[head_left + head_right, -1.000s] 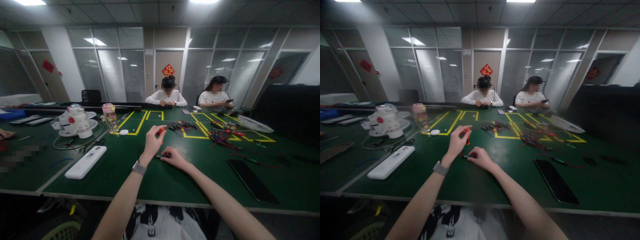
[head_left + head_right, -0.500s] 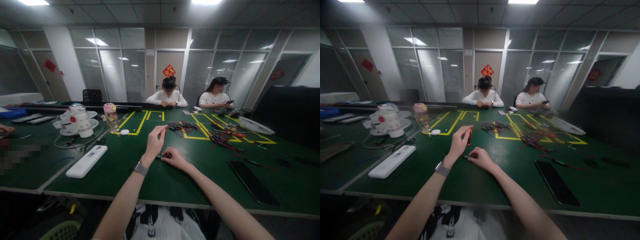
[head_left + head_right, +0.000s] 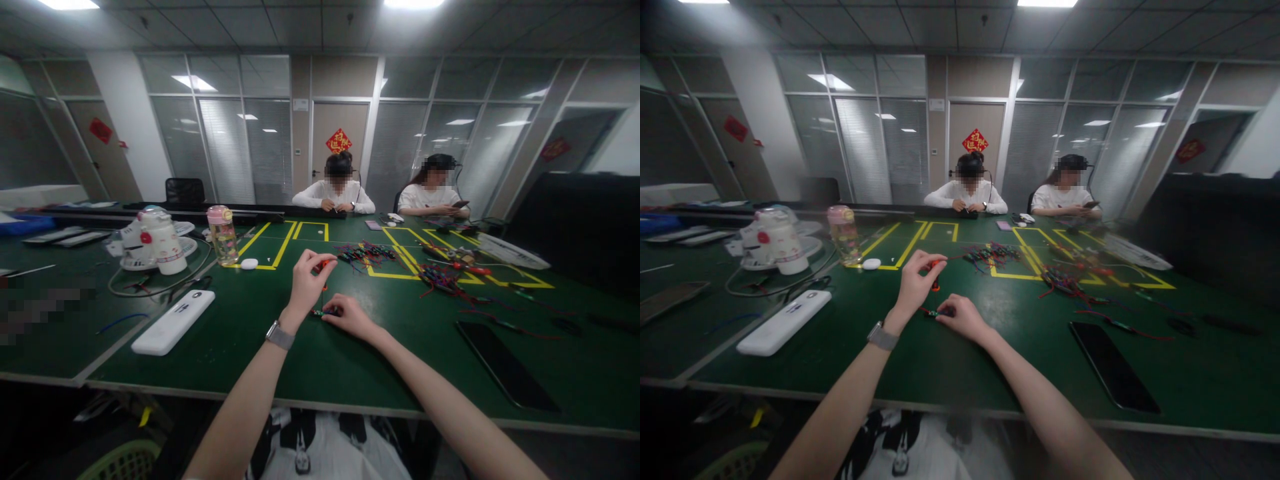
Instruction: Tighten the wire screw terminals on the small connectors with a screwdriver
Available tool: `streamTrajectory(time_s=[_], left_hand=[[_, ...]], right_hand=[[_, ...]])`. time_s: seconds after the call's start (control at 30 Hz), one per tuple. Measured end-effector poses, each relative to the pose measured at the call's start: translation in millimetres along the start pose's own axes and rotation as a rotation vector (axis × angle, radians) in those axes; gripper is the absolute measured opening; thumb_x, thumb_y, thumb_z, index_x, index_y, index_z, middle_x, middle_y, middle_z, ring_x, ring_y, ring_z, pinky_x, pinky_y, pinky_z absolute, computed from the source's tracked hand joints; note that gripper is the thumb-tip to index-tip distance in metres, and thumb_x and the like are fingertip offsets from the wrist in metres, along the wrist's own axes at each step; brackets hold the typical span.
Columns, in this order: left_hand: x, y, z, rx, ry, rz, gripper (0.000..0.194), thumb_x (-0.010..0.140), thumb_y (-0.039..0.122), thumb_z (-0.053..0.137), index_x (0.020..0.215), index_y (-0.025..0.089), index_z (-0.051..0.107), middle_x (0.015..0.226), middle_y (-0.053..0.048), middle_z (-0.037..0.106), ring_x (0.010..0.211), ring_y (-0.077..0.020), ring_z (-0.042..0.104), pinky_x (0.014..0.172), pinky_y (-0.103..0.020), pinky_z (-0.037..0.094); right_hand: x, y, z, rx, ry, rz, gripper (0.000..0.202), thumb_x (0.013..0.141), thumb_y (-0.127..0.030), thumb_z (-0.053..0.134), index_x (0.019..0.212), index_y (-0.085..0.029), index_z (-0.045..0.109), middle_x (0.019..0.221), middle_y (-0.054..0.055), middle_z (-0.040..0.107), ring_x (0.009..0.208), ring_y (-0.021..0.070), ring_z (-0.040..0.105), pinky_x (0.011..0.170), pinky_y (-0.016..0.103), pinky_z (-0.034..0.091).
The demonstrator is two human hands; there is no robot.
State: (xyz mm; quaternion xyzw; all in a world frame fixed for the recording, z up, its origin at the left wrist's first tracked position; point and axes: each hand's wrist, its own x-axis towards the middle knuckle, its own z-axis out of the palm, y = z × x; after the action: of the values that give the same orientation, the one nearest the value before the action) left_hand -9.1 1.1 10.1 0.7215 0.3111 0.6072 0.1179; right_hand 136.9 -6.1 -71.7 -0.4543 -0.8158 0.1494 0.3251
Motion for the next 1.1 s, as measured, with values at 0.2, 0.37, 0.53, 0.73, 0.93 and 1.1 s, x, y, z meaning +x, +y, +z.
streamTrajectory(time_s=[0.2,0.37,0.53,0.73,0.93,1.1], left_hand=[[0.4,3.8,-0.1,-0.051,-0.073,0.027,0.027,0.094,0.019,0.043,0.109,0.021,0.065,0.103,-0.005,0.065,0.092,-0.0156,0.062,0.082,-0.028,0.049],[-0.4,4.9,1.1,-0.073,-0.076,0.021,0.024,0.091,0.019,0.048,0.108,0.020,0.065,0.099,-0.005,0.066,0.082,-0.0142,0.064,0.074,-0.027,0.052],[-1.9,3.6,1.8,0.078,0.026,0.029,0.015,0.084,0.023,0.062,0.096,0.021,0.069,0.084,-0.002,0.059,0.075,-0.0135,0.057,0.070,-0.025,0.049],[-1.3,3.2,1.0,0.067,0.003,0.020,0.021,0.091,0.026,0.050,0.103,0.021,0.067,0.095,-0.005,0.063,0.087,-0.0154,0.061,0.077,-0.026,0.050],[0.9,-2.2,-0.4,-0.018,0.005,-0.040,0.026,0.092,0.020,0.045,0.109,0.018,0.065,0.107,-0.007,0.069,0.093,-0.0166,0.066,0.081,-0.029,0.052],[1.0,-3.3,0.7,-0.030,0.030,-0.015,0.019,0.088,0.022,0.055,0.100,0.020,0.068,0.090,-0.004,0.068,0.078,-0.0140,0.063,0.070,-0.026,0.051]], right_hand=[[0.4,1.9,1.0,0.015,0.003,-0.012,0.013,0.073,-0.017,0.073,0.085,-0.017,0.073,0.077,0.002,0.061,0.063,0.0117,0.052,0.061,0.023,0.041],[0.7,1.5,0.7,0.007,-0.003,-0.003,0.012,0.073,-0.017,0.073,0.085,-0.017,0.073,0.077,0.002,0.062,0.063,0.0122,0.052,0.060,0.023,0.041],[0.9,2.1,1.0,0.008,0.002,-0.004,0.012,0.073,-0.017,0.073,0.084,-0.017,0.073,0.077,0.002,0.062,0.063,0.0118,0.052,0.060,0.023,0.041],[0.4,0.3,-0.3,0.006,-0.003,-0.007,0.012,0.073,-0.017,0.073,0.085,-0.017,0.073,0.077,0.002,0.061,0.062,0.0116,0.051,0.060,0.023,0.040],[0.3,-1.4,-1.5,0.005,-0.011,-0.004,0.012,0.073,-0.016,0.073,0.086,-0.017,0.073,0.077,0.002,0.061,0.064,0.0119,0.052,0.061,0.023,0.041],[0.7,-0.6,-0.9,-0.009,-0.008,-0.007,0.012,0.073,-0.016,0.073,0.085,-0.017,0.073,0.076,0.001,0.060,0.064,0.0118,0.052,0.060,0.023,0.040]])
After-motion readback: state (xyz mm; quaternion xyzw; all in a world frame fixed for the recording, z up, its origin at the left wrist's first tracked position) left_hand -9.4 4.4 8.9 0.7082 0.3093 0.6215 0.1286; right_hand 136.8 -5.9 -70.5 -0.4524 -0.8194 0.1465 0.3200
